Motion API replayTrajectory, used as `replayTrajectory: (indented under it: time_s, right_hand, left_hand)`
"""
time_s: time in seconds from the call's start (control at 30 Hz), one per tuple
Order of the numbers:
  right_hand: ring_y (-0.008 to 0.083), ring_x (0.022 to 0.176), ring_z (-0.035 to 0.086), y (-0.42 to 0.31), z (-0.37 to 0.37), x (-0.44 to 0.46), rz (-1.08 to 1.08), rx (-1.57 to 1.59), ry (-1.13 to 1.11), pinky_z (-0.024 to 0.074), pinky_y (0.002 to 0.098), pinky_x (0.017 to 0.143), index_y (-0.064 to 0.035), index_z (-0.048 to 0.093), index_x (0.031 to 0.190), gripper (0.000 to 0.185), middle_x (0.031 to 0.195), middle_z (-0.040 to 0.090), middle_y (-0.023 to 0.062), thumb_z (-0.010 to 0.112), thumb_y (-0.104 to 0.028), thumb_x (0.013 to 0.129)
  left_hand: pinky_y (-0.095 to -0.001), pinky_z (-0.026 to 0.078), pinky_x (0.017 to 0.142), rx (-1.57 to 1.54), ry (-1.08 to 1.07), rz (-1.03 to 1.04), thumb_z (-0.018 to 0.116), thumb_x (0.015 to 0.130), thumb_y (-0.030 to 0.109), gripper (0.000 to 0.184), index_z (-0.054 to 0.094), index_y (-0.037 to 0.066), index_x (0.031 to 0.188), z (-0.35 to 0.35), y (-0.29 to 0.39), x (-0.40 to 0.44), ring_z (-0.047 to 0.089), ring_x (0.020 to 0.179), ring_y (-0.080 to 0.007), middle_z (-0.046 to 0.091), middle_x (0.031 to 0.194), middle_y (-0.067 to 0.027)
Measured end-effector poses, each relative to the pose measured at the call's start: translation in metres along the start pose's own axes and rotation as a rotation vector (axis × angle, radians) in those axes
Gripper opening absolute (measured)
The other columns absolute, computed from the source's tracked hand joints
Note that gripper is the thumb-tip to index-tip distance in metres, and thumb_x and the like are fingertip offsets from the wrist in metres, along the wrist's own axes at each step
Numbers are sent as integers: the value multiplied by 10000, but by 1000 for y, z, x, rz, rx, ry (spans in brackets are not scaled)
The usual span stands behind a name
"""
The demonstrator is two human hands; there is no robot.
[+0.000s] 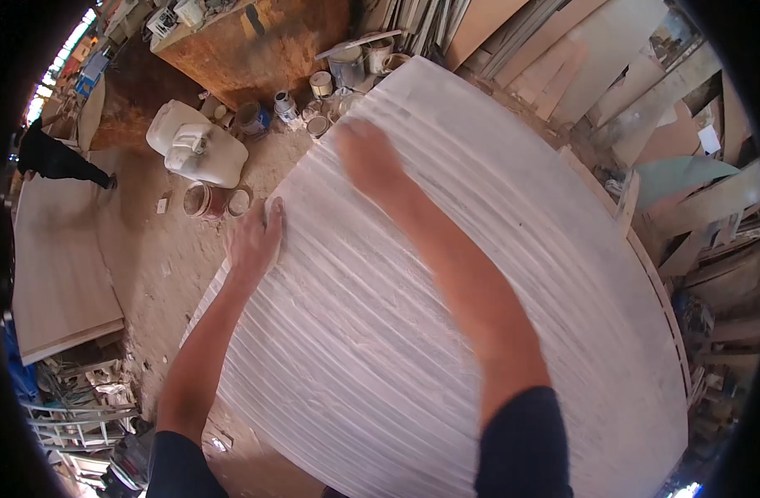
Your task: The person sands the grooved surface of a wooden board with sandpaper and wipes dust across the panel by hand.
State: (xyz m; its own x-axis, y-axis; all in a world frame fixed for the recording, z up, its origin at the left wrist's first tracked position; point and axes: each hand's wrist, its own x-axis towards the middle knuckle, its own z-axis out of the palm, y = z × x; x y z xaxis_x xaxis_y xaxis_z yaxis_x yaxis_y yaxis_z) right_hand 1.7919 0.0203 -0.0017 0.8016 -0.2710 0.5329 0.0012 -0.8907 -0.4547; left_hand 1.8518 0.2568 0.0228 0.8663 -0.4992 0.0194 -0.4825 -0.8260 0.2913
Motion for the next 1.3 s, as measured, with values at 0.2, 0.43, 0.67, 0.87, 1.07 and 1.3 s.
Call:
replayTrajectory:
  time_s: [0.2,0.43,0.67,0.87,1.07,1.3]
  right_hand:
    - [386,878,633,0,-47,-46,9,-18,-33,521,487,795,2,598,906,100,902,643,221,547,-69,858]
    - [457,827,562,15,5,-17,8,116,66,442,542,738,1,573,804,122,834,597,249,525,-93,866]
    - [357,850,640,1,-80,-86,112,-19,-65,531,470,775,-26,639,929,112,845,632,143,677,-44,825]
    - [384,859,612,8,21,18,30,7,54,492,498,784,3,589,871,94,936,630,185,623,-80,843]
    - [282,819,667,3,-153,-152,298,28,-199,549,382,706,-24,669,977,123,929,665,150,674,-131,915]
    - [422,852,620,17,-18,-17,26,110,-39,490,521,748,-1,593,838,104,894,643,216,611,-103,850]
  left_hand:
    - [-549,476,722,-53,8,47,459,973,548,537,608,42,872,4,-1,-2,649,779,-452,663,761,-224]
    - [-555,469,693,-125,-35,31,476,965,559,553,616,39,840,5,-12,2,651,759,-448,664,758,-236]
    - [-542,465,682,-28,32,46,476,963,562,554,620,41,848,0,-2,0,652,754,-439,658,731,-233]
    - [-547,450,710,-63,-1,64,470,959,580,571,627,41,859,6,-13,4,645,768,-436,657,734,-229]
    - [-546,452,716,-39,-19,40,468,957,585,577,631,36,887,2,-7,3,640,760,-439,662,752,-227]
    - [-544,454,724,-5,-11,80,469,958,576,567,638,36,948,3,-8,5,636,783,-448,665,771,-231]
